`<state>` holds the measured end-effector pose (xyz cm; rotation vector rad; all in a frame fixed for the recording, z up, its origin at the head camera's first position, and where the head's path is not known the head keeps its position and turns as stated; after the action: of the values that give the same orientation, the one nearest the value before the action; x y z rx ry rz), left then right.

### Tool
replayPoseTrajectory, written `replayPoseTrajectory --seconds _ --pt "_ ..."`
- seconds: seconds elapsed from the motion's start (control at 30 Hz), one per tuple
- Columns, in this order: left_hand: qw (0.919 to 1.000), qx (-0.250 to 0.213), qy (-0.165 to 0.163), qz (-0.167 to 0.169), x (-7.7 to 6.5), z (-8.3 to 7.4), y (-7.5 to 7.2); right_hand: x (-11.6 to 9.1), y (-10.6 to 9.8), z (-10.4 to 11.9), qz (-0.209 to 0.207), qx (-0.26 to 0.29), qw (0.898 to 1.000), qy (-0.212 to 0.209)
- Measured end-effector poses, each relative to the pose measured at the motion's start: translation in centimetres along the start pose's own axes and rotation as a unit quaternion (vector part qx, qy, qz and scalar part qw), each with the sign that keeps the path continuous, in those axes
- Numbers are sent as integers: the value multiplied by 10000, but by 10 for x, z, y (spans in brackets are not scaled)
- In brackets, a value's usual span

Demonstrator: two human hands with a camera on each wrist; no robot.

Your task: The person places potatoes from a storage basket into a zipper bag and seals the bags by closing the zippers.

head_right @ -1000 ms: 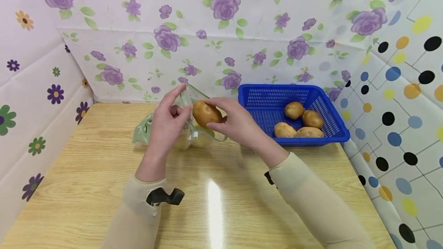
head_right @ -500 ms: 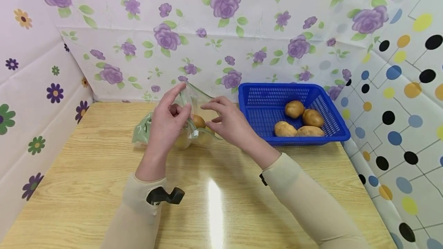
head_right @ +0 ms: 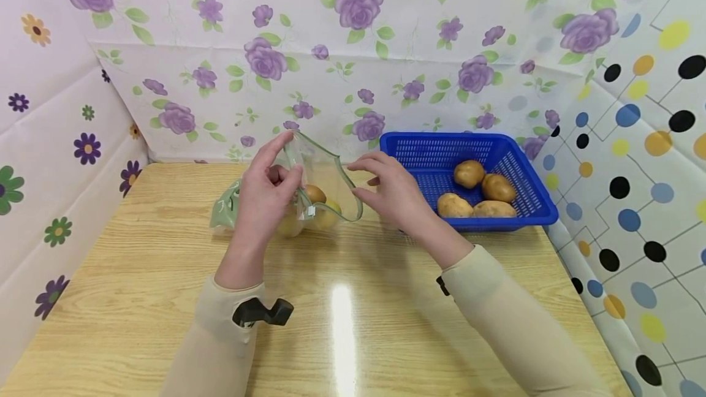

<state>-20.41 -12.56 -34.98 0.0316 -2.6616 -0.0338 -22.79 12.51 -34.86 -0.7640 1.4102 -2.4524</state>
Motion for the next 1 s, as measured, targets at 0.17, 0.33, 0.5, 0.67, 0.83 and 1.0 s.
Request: replayPoseTrajectory --seconds 0.17,0.33,0.5,0.67,0.83,1.0 --pt "10000 -34 17 14 1 1 0 -4 -10 -21 16 -254 9993 258" --pt "10000 -46 22 21 0 1 -1 -7 -21 -39 168 -455 9967 649" --pt "10000 -36 -3 17 0 1 -1 -10 -30 -59 322 -659 9928 942" --pt "10000 -58 4 21 0 0 0 -13 -38 -81 386 -825 9889 1178" --pt "10000 -22 31 29 -1 1 0 -16 -47 -103 502 -1001 9815 1555" --pt "10000 -45 13 32 -1 2 -1 -19 -55 -124 713 -1139 9731 1870"
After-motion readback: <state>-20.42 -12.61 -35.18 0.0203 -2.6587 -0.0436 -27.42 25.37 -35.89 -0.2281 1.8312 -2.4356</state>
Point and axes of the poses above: each hand's wrist, its own x-axis towards the middle knuckle, its own y-axis out of the palm, z = x × y, the point moved 1 cm from there along x, towards the middle knuckle, and after that the axes turned 13 degrees about -x, right-handed, at the moved point
